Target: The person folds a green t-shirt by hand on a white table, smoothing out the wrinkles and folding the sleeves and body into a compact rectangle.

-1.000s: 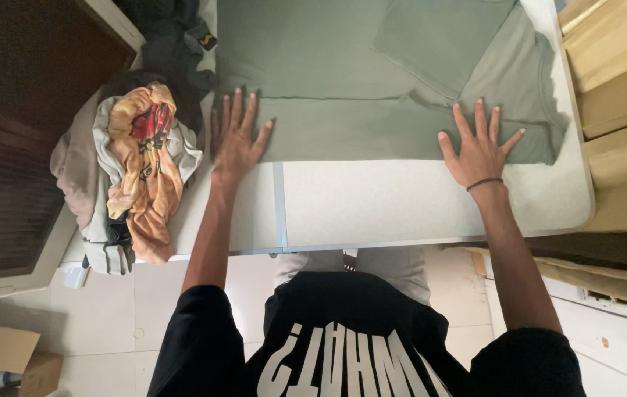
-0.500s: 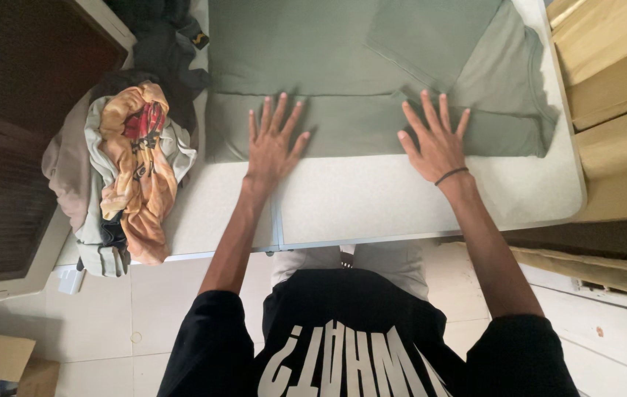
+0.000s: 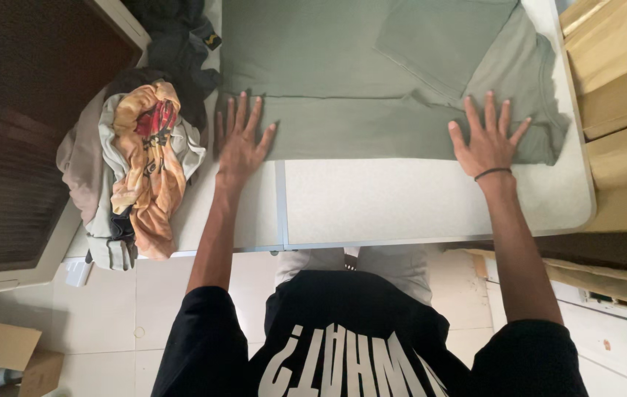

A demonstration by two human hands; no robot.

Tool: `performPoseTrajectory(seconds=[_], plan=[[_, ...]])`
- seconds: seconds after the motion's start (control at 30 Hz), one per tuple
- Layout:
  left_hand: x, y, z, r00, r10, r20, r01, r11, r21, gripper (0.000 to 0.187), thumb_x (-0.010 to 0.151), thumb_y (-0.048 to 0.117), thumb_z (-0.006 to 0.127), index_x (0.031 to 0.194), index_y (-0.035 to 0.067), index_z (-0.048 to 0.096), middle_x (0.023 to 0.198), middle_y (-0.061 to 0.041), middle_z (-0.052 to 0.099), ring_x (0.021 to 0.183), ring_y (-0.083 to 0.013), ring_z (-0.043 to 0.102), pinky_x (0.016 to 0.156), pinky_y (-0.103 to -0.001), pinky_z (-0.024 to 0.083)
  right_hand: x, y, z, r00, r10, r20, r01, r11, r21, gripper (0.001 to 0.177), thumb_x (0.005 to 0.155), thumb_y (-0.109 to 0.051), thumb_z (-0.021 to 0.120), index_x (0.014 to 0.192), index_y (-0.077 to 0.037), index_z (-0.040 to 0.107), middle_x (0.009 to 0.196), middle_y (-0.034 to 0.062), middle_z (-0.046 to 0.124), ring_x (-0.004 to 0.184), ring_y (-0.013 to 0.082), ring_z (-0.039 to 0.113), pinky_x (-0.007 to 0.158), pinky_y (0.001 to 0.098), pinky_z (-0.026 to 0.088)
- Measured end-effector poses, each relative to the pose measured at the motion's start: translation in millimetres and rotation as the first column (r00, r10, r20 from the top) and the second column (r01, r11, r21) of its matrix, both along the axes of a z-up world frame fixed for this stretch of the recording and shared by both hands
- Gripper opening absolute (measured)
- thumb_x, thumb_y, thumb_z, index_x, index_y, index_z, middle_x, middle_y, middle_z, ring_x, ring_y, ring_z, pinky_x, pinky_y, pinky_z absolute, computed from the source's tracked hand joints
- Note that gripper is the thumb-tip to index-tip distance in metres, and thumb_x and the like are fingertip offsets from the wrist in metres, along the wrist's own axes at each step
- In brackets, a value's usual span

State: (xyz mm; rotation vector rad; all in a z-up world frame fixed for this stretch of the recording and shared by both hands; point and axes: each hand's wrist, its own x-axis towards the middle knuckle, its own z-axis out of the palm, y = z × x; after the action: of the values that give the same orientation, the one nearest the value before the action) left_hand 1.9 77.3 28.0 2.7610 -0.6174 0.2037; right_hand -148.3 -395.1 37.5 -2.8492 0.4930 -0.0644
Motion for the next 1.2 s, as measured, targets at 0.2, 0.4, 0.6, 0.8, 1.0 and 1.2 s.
performPoseTrajectory(seconds=[0.2, 0.4, 0.6, 0.8, 1.0, 1.2], plan=[[-1.7, 4.7, -2.5, 0.998, 0.026, 0.049, -0.026, 1.000, -0.011, 0.068, 0.108, 0.057, 0.044, 0.163, 0.018, 0.038, 0.170, -0.015, 0.026, 0.156, -0.0404, 0.023, 0.123, -0.068, 0.018, -13.8, -21.8, -7.4, 0.997, -0.019, 0.080, 0.019, 1.000, -0.003, 0.074, 0.103, -0.062, 0.039, 0.164, -0.020, 0.032, 0.170, 0.0214, 0.018, 0.156, 0.0457, 0.009, 0.122, 0.0652, -0.007], [-11.3, 8.4, -5.8, 0.997, 0.030, 0.065, -0.030, 1.000, -0.008, 0.067, 0.107, 0.056, 0.045, 0.162, 0.018, 0.040, 0.170, -0.015, 0.027, 0.156, -0.0408, 0.025, 0.122, -0.068, 0.019, -22.6, -21.8, -12.3, 0.995, -0.017, 0.097, 0.018, 1.000, -0.005, 0.074, 0.103, -0.062, 0.043, 0.164, -0.020, 0.034, 0.170, 0.0211, 0.021, 0.156, 0.0459, 0.012, 0.122, 0.0669, -0.005], [-31.4, 17.4, -5.4, 0.997, 0.031, 0.073, -0.030, 1.000, -0.005, 0.066, 0.107, 0.055, 0.048, 0.162, 0.020, 0.042, 0.170, -0.013, 0.028, 0.156, -0.0416, 0.027, 0.124, -0.067, 0.020, -42.7, -16.9, -12.7, 0.995, -0.013, 0.100, 0.015, 1.000, -0.022, 0.074, 0.101, -0.061, 0.044, 0.163, -0.019, 0.037, 0.170, 0.0213, 0.023, 0.156, 0.0455, 0.015, 0.122, 0.0678, -0.003], [-35.0, 6.9, -6.0, 0.997, 0.079, 0.022, -0.080, 0.994, 0.079, 0.069, 0.105, 0.052, 0.047, 0.165, 0.020, 0.032, 0.172, -0.012, 0.019, 0.157, -0.0400, 0.015, 0.122, -0.069, 0.015, -45.0, -8.0, -7.6, 0.990, 0.000, 0.141, 0.005, 0.999, -0.038, 0.073, 0.103, -0.052, 0.049, 0.161, -0.008, 0.040, 0.167, 0.0251, 0.028, 0.155, 0.0486, 0.016, 0.119, 0.0709, 0.000], [-57.3, -107.8, -21.8, 0.967, -0.249, 0.055, 0.242, 0.965, 0.103, 0.063, 0.111, 0.042, 0.039, 0.166, 0.017, 0.022, 0.174, -0.005, 0.013, 0.159, -0.0299, 0.009, 0.129, -0.055, 0.007, -16.9, 59.7, -6.7, 0.904, 0.313, 0.292, -0.325, 0.946, -0.007, 0.050, 0.111, -0.028, 0.045, 0.155, -0.003, 0.047, 0.166, 0.0184, 0.038, 0.156, 0.0430, 0.026, 0.123, 0.0706, 0.011], [-75.6, -205.5, -16.9, 0.901, -0.432, 0.032, 0.433, 0.900, -0.043, 0.053, 0.108, 0.022, 0.044, 0.158, 0.005, 0.041, 0.167, -0.008, 0.038, 0.157, -0.0265, 0.030, 0.130, -0.049, 0.020, 5.9, 92.5, -14.7, 0.936, 0.267, 0.231, -0.267, 0.963, -0.032, 0.051, 0.110, -0.027, 0.044, 0.157, -0.005, 0.045, 0.167, 0.0102, 0.039, 0.156, 0.0374, 0.027, 0.121, 0.0725, 0.010]])
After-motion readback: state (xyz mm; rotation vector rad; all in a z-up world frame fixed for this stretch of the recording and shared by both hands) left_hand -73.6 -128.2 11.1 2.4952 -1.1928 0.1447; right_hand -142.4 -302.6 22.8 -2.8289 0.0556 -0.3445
